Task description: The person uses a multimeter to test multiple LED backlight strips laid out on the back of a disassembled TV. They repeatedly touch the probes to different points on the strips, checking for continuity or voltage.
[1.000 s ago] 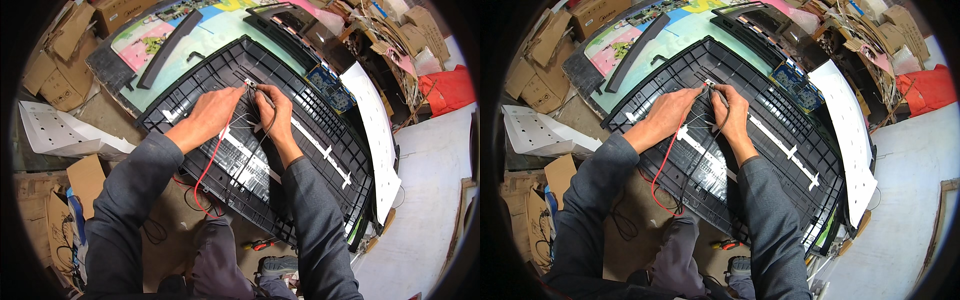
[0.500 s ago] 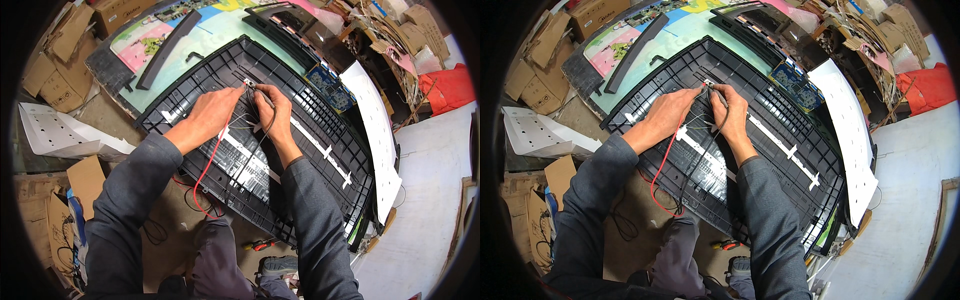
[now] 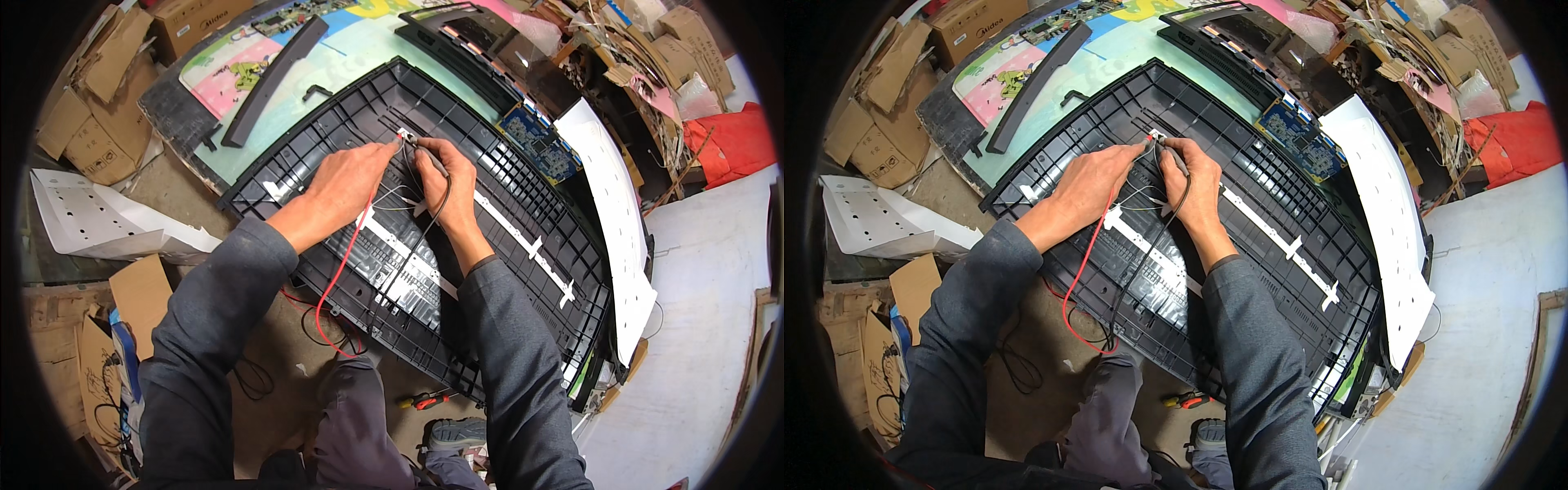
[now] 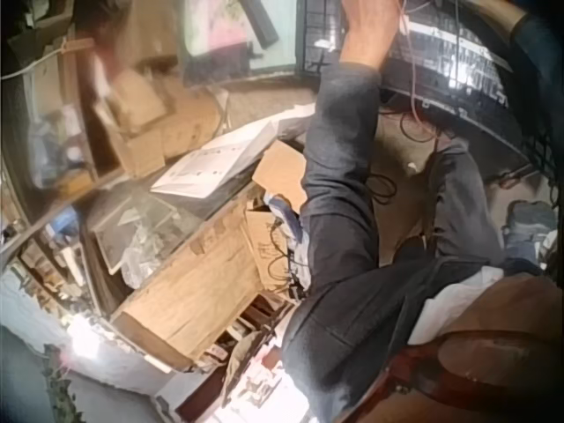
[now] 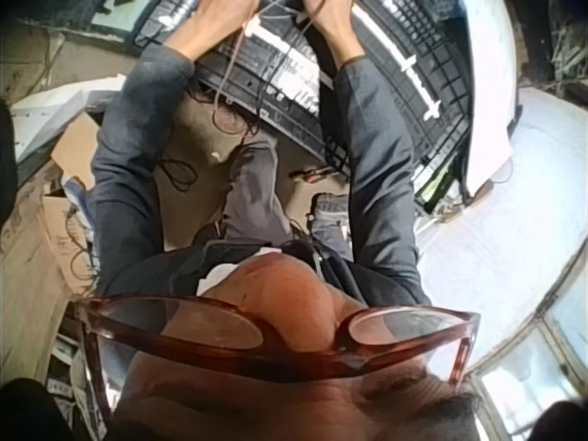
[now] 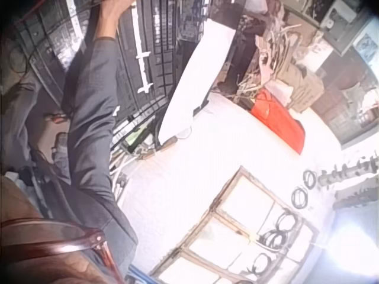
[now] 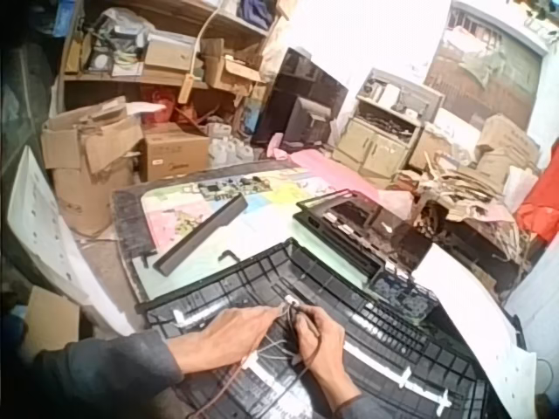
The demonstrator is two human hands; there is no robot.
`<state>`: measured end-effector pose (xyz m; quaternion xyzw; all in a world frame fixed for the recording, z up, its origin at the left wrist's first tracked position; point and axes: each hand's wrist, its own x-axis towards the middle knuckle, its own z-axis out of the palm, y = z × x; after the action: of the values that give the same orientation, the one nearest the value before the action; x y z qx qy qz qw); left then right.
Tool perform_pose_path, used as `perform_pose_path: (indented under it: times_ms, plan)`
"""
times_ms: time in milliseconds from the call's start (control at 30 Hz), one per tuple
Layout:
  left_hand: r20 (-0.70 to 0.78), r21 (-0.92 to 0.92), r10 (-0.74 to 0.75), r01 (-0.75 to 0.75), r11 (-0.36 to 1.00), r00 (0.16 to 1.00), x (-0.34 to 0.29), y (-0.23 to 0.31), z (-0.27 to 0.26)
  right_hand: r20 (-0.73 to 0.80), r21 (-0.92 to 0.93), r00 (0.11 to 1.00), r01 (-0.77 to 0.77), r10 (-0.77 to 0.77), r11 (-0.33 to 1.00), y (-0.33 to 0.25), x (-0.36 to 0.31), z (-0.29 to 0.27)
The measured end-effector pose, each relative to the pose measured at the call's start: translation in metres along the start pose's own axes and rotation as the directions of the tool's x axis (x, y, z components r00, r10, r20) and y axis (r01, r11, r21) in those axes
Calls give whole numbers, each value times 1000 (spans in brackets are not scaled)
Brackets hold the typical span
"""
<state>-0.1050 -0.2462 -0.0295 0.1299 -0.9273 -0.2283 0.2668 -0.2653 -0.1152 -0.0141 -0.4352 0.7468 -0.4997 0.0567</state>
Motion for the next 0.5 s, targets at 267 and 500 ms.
perform_pose_path:
  times_ms: [267, 500]
  plan:
    - [15, -10, 11, -11, 1000, 1000, 0, 1, -3, 7, 3, 1000, 3, -3, 1000, 4, 0, 0]
    - [12, -43, 4, -4, 999, 1000, 2, 2, -7, -13, 12, 1000, 5, -5, 1000, 1, -1, 1]
